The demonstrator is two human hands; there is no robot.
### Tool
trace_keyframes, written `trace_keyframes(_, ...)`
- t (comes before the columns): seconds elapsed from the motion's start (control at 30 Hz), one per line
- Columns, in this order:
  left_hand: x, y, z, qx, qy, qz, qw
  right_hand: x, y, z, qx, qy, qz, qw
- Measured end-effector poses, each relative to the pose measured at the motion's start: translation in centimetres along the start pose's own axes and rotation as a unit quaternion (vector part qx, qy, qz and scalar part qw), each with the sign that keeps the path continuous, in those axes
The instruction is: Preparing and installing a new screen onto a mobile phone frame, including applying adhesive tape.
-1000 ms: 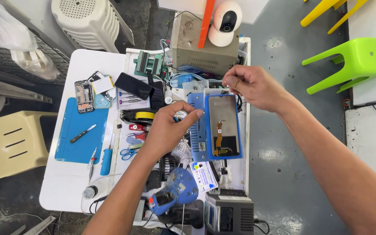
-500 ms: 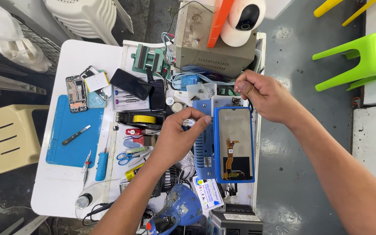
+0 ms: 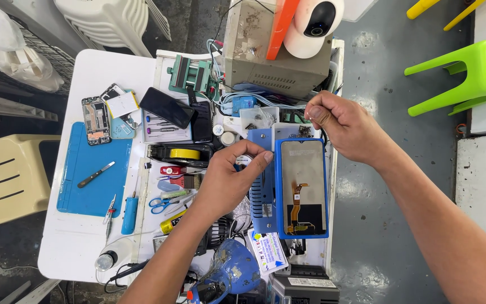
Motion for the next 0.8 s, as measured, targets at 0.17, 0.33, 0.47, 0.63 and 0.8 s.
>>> trace_keyframes(0.17, 0.2, 0.0, -0.1, 0.002, 0.008, -0.002, 1.000, 0.3, 0.1, 0.0, -0.002, 0.000, -0.006, 1.000)
trace_keyframes(0.33, 0.4, 0.3, -0.4, 0.003, 0.012, -0.009, 1.000, 0.3, 0.3, 0.0, -0.005, 0.016, -0.009, 1.000)
trace_keyframes(0.47, 1.8, 1.0, -0.8, -0.006, 0.033, 0.024, 0.999, -0.1, 0.7, 0.1, -0.010, 0.021, -0.012, 1.000)
trace_keyframes(0.63, 1.9, 2.2, -1.6, 0.015, 0.109, 0.061, 0.992, -0.4, 1.6, 0.3, -0.016, 0.026, -0.015, 0.999)
trace_keyframes(0.8, 2.1, 3.0, -1.7, 0.002, 0.133, 0.081, 0.988, -1.0, 2.4, 0.4, -0.026, 0.044, -0.033, 0.998)
Point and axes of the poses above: each hand's wrist, its own y-axis away from the middle knuckle, its own z-axis out of the back of the hand, x = y × z, the point moved 8 cm from there along -y, towards the middle knuckle, and after that the axes turned 5 degrees about -z, right-handed, at the moved point
